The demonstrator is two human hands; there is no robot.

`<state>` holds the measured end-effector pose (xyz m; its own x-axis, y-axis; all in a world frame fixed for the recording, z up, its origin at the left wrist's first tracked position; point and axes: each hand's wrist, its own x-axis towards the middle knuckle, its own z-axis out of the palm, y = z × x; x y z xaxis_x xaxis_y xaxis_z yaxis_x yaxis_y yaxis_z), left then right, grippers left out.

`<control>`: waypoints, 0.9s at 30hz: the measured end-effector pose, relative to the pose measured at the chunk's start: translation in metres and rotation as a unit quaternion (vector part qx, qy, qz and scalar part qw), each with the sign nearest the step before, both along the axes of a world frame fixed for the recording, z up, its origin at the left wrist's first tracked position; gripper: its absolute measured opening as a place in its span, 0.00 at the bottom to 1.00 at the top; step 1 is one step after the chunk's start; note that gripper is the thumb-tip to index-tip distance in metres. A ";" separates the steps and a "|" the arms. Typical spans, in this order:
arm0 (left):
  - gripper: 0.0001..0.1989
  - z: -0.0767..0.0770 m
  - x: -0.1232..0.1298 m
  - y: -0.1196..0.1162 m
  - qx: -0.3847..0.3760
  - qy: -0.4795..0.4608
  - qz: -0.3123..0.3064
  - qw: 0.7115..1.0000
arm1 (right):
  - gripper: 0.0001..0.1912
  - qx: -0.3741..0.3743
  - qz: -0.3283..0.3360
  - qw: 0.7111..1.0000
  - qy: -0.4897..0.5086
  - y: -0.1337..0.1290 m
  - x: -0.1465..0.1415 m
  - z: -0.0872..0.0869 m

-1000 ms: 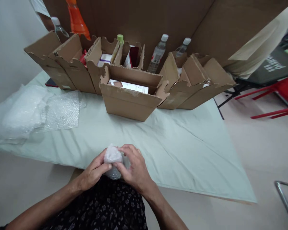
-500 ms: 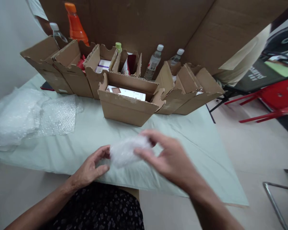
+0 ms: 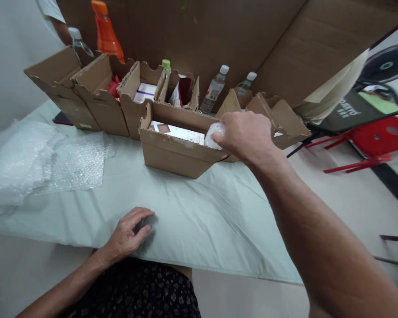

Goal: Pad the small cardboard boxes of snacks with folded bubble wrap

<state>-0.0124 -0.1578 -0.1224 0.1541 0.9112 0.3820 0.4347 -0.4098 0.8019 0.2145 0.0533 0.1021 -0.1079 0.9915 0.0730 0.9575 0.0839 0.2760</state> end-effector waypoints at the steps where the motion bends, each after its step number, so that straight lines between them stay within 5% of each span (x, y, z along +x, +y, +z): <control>1: 0.12 0.000 0.000 0.000 0.003 0.000 -0.001 1.000 | 0.19 -0.011 0.000 1.000 0.005 0.002 -0.003 -0.001; 10: 0.11 0.001 0.000 0.001 0.008 -0.007 -0.008 1.000 | 0.12 -0.178 0.052 0.983 0.018 0.027 -0.001 0.001; 22: 0.11 -0.003 0.000 0.001 0.018 -0.003 -0.003 1.000 | 0.09 -0.235 0.084 0.968 0.031 0.051 0.004 -0.015; 27: 0.10 -0.006 0.000 0.001 0.030 0.000 -0.006 1.000 | 0.16 -0.174 0.056 0.982 0.044 0.045 0.010 -0.014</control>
<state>-0.0122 -0.1568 -0.1283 0.1643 0.8849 0.4358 0.4295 -0.4619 0.7760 0.2244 0.0981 0.0880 -0.2268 0.9401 -0.2547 0.9555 0.2654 0.1288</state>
